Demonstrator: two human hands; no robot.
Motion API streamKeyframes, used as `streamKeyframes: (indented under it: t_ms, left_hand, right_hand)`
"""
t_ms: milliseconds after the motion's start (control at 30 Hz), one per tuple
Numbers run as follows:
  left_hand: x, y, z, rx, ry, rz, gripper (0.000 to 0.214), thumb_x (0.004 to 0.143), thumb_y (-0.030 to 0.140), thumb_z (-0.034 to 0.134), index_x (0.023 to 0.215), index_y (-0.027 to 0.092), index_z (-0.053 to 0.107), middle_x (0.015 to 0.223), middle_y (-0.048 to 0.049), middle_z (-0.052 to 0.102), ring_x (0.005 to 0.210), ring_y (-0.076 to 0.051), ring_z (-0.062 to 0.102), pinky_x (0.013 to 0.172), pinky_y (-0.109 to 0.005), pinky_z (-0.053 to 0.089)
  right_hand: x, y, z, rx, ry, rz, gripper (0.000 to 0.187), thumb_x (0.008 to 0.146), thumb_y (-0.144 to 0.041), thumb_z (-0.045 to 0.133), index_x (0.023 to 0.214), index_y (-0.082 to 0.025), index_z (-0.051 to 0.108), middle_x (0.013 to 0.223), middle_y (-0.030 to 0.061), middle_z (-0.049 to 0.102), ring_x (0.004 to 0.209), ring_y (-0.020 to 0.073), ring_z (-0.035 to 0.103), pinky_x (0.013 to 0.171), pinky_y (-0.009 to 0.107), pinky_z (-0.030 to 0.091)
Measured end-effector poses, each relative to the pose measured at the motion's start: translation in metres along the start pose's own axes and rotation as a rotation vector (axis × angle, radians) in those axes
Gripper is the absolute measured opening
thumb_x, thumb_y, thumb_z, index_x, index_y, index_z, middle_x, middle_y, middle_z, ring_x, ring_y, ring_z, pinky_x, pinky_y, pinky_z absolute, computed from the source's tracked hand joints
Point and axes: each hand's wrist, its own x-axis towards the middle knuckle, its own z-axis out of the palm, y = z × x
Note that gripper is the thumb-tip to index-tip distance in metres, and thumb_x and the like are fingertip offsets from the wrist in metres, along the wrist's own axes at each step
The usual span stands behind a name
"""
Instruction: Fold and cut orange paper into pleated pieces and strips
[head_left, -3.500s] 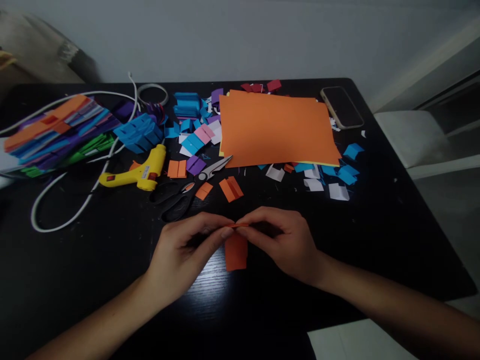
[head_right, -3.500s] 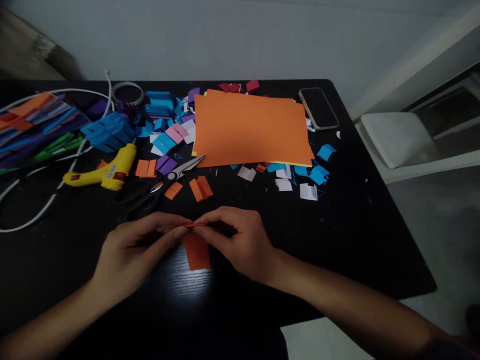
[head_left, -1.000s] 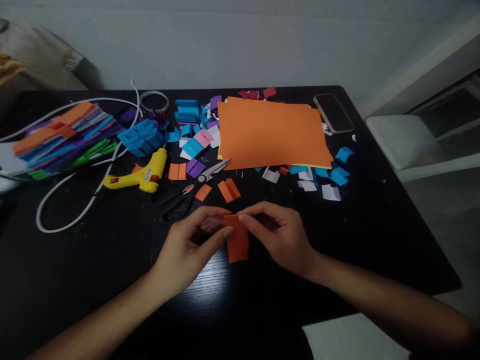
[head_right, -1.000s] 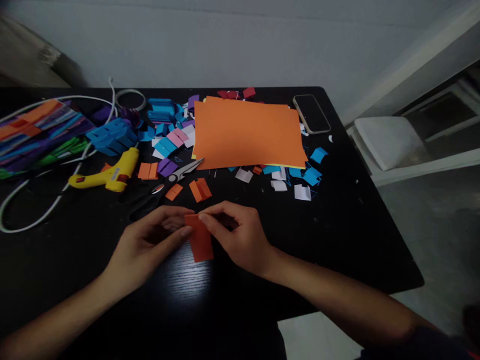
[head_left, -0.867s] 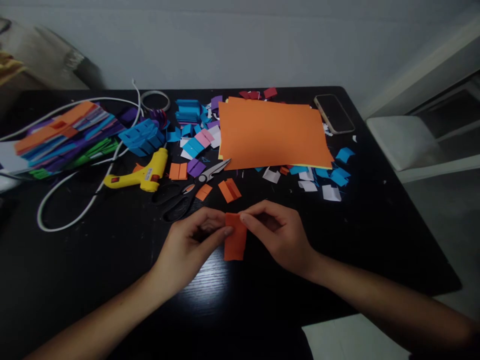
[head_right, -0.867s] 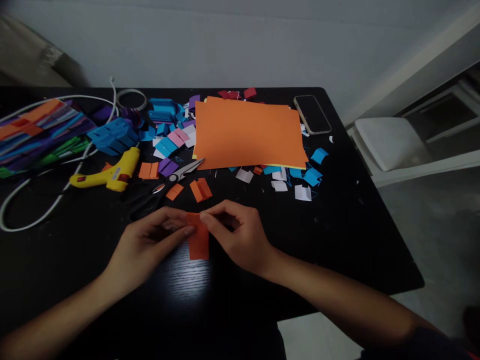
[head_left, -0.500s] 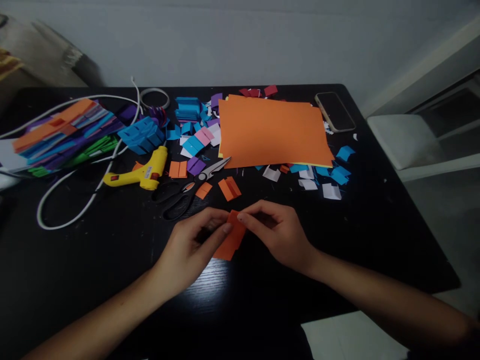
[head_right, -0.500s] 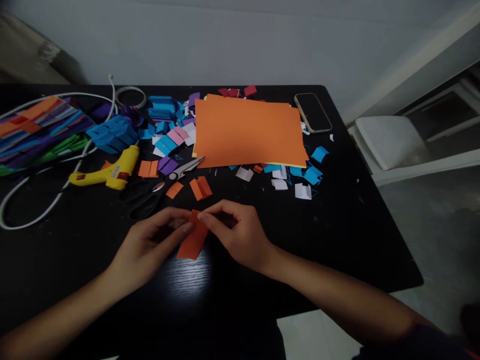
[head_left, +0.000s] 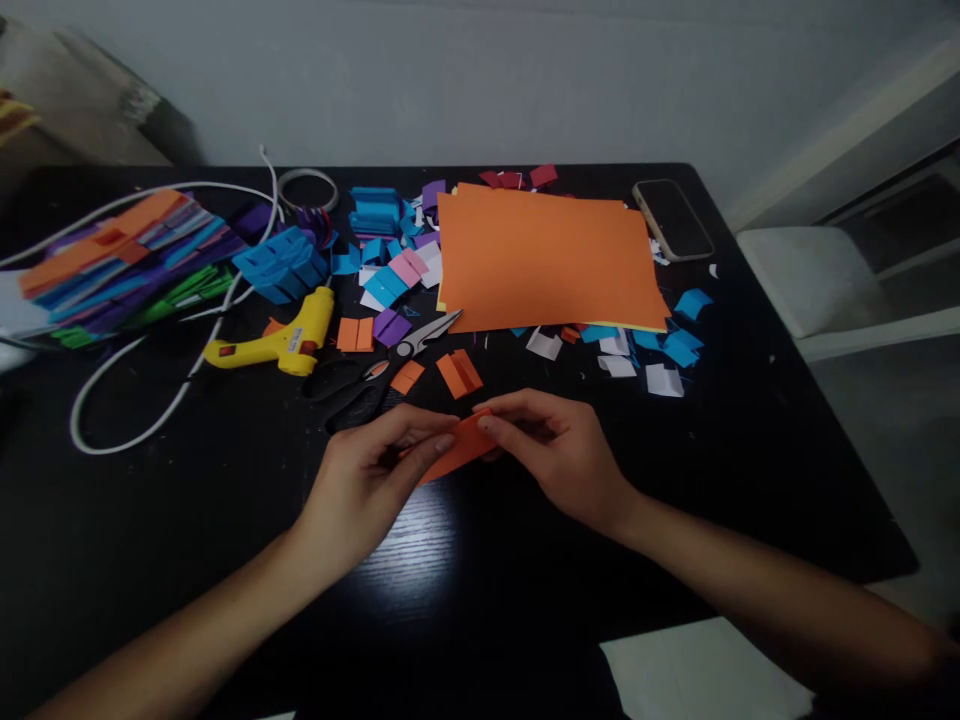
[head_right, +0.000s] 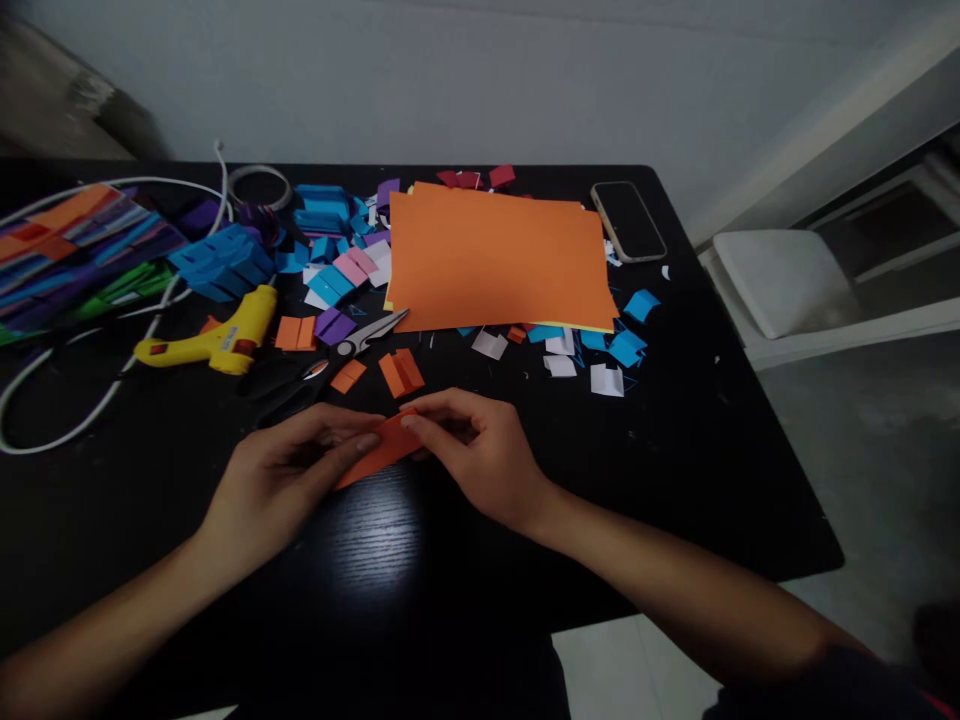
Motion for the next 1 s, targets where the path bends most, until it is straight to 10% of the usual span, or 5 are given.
streamKeyframes:
  t_ms: [1000]
  left_hand:
    - [0.0077,0.0021,-0.0092,-0.07,0.034,-0.113,0.016,0.087,0.034,0.08,0.096,0.021,0.083,0.081,-0.0016,0.079,0.073,-0.016,0.072,0.065,-0.022,0.057]
  right_hand:
    - [0.0058,-0.001,-0.0039,0.26,-0.122,0.238,0.031,0.074,-0.038,0.093,0.091,-0.016,0.079,0.08,0.0035,0.081,0.072,0.0172,0.08,0.073,0.031,0.069]
